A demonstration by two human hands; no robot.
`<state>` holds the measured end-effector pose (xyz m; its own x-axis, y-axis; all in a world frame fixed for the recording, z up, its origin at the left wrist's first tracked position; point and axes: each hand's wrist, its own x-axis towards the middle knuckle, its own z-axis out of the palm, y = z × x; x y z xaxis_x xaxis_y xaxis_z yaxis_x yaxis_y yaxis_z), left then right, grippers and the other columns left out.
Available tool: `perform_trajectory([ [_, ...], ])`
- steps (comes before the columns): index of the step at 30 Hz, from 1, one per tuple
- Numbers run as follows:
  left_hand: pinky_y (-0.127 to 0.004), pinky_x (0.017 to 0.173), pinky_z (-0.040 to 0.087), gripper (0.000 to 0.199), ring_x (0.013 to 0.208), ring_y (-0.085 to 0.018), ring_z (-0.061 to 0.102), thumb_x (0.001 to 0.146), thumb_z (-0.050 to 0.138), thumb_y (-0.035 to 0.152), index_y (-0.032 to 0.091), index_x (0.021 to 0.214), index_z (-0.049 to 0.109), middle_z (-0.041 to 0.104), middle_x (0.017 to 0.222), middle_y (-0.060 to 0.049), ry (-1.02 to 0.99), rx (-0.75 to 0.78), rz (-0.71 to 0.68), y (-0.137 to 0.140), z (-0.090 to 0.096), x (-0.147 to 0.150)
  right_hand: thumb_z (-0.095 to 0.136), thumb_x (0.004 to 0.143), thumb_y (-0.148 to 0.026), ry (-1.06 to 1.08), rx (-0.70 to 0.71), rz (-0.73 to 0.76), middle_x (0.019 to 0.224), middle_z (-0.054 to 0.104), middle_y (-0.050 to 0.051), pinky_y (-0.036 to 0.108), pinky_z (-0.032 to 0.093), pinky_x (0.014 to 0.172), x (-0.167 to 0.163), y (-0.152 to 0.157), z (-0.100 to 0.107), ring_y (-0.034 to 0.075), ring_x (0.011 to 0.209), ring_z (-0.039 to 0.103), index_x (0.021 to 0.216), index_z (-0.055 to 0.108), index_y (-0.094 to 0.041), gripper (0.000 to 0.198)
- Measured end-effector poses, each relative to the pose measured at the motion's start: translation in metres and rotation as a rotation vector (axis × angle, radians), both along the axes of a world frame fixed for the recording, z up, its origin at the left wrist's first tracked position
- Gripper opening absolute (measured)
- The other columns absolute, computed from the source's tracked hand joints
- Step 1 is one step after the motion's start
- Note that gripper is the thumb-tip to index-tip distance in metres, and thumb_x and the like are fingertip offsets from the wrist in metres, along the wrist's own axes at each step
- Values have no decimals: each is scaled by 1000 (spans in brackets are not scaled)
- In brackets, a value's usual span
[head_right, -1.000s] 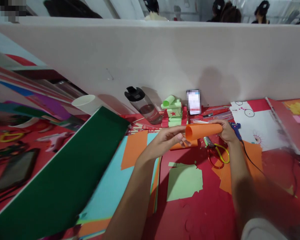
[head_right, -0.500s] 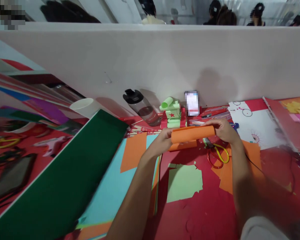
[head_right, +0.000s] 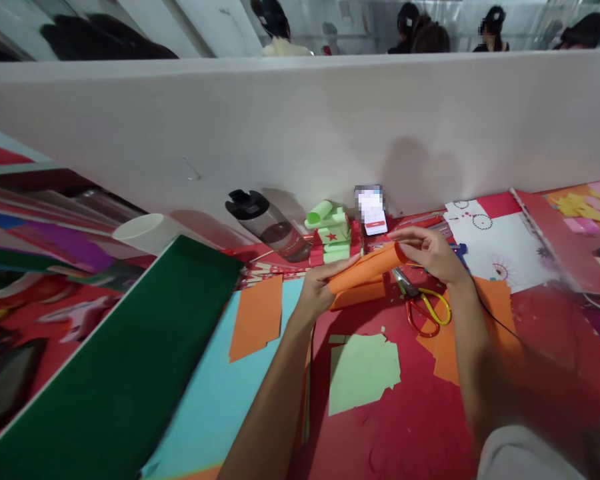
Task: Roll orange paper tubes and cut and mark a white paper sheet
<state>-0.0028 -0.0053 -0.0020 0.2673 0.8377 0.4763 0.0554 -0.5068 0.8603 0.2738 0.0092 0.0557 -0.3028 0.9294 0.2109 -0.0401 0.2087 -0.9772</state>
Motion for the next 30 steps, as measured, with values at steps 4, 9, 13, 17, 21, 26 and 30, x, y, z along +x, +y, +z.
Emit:
perform_trajectory([
  [4,-43,108,60,52,127,-25,73,96,55,6,35,135,76,73,141,-6,202,271,-14,-4,4,-4,79,88,-34,-14,46,-12,109,83,6,38,61,94,1,0,1,22,106,77,104,83,-24,19],
  [9,-41,111,58,80,138,-23,66,82,42,-10,36,138,74,65,154,-5,339,359,-66,-8,10,-4,79,87,-34,-32,50,-51,107,83,5,40,61,95,3,0,0,22,104,77,99,82,-24,16],
  [13,-43,111,59,77,134,-24,69,79,43,-9,32,134,78,72,144,-6,293,318,-21,-7,5,-3,81,85,-38,-21,63,-124,108,81,6,39,61,93,2,4,-3,22,104,74,98,78,-23,20],
  [17,-46,117,54,69,131,-25,71,79,47,-4,28,128,81,77,135,-6,224,233,70,-3,0,-4,83,84,-41,-17,60,-249,96,76,4,32,59,76,4,8,-6,19,89,70,93,73,-22,23],
  [21,-46,118,52,61,132,-25,71,79,49,1,25,124,83,78,134,-8,216,180,105,-2,-1,-5,81,87,-44,-39,-47,-144,100,75,3,28,56,68,4,6,-6,17,85,69,108,73,-25,30],
  [26,-48,117,53,60,128,-26,72,76,49,2,27,116,85,79,132,-7,218,116,51,-3,1,-3,79,89,-51,-83,-83,-89,90,76,2,26,51,58,-5,6,-10,16,76,67,116,70,-25,38],
  [30,-49,119,49,47,130,-28,70,81,55,9,26,114,85,80,126,-9,185,-12,86,-1,4,-2,81,86,-49,-87,-55,-166,85,76,1,29,56,62,-9,12,-20,18,75,70,113,71,-26,36],
])
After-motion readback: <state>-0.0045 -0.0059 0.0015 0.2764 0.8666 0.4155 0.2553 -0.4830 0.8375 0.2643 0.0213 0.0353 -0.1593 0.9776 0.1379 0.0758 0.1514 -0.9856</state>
